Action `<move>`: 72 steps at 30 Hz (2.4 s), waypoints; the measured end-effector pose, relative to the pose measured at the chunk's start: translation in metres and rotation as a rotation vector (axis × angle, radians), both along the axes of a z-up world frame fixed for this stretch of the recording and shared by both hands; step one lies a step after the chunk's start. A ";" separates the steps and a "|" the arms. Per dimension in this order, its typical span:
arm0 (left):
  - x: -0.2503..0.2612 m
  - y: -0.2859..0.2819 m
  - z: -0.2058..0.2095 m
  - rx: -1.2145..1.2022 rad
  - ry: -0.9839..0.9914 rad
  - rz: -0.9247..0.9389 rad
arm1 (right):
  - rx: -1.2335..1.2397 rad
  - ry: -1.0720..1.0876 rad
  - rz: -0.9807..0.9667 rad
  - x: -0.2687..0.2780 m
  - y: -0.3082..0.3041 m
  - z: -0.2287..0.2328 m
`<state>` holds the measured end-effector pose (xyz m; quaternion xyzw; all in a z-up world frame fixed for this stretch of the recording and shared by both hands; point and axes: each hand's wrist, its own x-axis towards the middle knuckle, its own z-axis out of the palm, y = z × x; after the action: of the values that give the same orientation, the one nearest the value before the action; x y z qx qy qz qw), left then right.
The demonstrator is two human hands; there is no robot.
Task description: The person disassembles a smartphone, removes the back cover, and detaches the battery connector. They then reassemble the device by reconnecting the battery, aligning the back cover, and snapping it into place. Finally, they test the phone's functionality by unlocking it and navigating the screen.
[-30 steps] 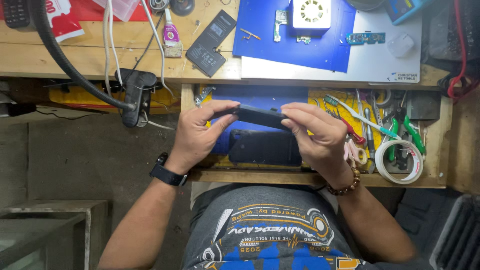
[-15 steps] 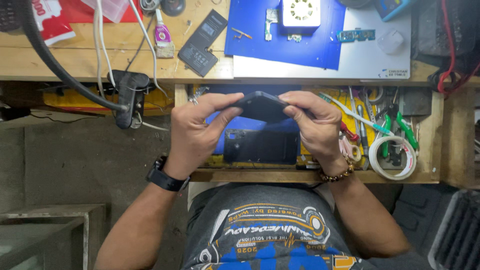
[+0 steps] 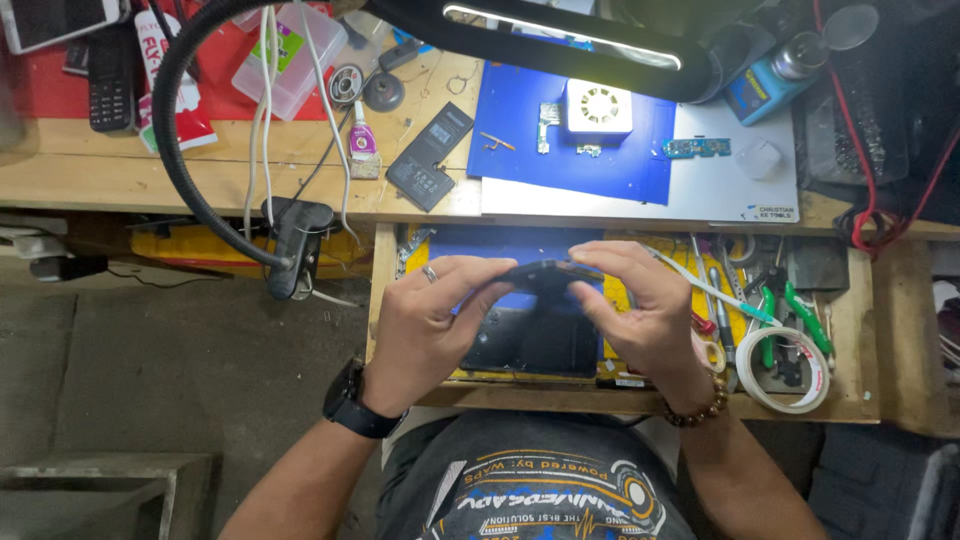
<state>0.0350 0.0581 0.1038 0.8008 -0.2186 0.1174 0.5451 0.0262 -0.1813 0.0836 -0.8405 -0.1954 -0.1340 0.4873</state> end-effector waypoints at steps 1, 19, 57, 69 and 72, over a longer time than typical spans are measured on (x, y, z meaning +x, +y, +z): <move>-0.001 -0.001 0.001 0.024 -0.024 -0.012 | -0.002 -0.020 0.016 -0.001 0.002 0.008; 0.005 -0.005 -0.025 -0.182 0.105 -0.131 | -0.093 -0.120 0.129 0.009 0.007 0.041; 0.018 -0.018 -0.006 0.027 -0.198 -0.131 | -0.248 -0.242 0.026 0.000 0.013 0.053; 0.016 -0.020 -0.030 -0.141 0.029 -0.090 | 0.578 0.141 0.012 0.001 -0.011 -0.021; 0.017 -0.021 -0.032 -0.120 -0.050 -0.113 | 0.641 0.178 -0.005 -0.002 -0.014 -0.042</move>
<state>0.0517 0.0371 0.0718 0.7498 -0.2694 0.1193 0.5924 0.0241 -0.1951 0.0416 -0.6533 -0.0977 -0.1159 0.7417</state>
